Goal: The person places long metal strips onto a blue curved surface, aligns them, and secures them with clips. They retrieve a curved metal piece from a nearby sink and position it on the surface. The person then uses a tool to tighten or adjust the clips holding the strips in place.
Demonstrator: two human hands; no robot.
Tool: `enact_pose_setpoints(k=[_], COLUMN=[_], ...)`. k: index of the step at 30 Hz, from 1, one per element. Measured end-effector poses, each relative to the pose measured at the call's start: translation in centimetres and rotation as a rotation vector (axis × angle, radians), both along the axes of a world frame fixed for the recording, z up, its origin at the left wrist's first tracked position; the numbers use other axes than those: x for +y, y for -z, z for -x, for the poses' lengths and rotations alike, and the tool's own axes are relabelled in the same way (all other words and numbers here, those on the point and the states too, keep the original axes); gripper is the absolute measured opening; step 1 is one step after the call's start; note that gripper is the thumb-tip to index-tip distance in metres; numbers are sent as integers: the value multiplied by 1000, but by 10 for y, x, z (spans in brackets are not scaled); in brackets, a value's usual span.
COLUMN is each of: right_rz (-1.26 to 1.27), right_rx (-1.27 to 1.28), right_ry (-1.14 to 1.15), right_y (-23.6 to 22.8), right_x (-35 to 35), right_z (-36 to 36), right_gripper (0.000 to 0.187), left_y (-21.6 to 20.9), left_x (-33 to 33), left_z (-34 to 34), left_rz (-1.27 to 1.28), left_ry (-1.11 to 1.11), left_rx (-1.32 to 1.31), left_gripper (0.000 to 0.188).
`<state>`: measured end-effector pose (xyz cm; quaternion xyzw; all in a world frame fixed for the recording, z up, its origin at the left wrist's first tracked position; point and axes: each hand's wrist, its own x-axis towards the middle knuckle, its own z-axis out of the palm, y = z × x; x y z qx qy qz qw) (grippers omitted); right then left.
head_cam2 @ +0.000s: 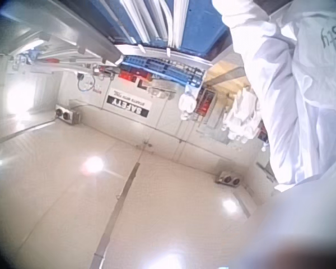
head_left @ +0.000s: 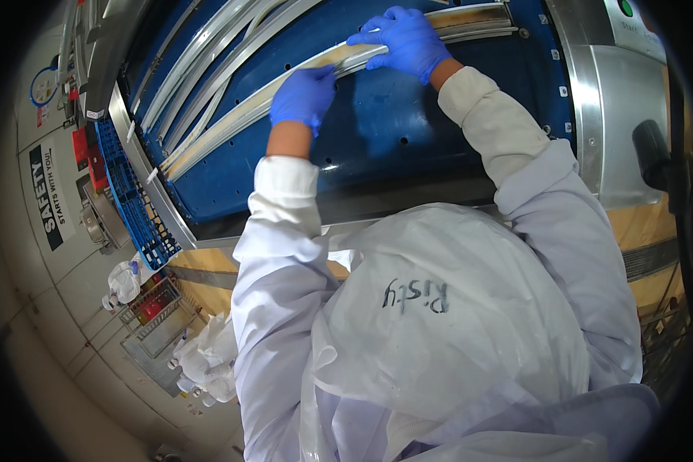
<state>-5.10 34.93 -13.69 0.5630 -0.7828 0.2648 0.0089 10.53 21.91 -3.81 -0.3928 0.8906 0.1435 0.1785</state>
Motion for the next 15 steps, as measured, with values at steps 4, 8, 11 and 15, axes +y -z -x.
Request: enact_pose_setpoints(k=[4, 8, 11, 15], right_rz=[-24, -18, 25, 71], right_rx=[96, 124, 114, 126], right_ry=[55, 54, 66, 78], right_y=[-2, -1, 0, 0], right_x=[10, 20, 25, 25], right_z=[-2, 0, 2, 0], right_gripper=[45, 49, 48, 47], left_y=[-24, -4, -22, -21], left_x=[1, 14, 38, 41], left_z=[-24, -37, -12, -2], left_rz=[54, 179, 147, 96], left_ry=[8, 154, 29, -63], left_rx=[60, 274, 128, 103], left_gripper=[39, 40, 32, 27])
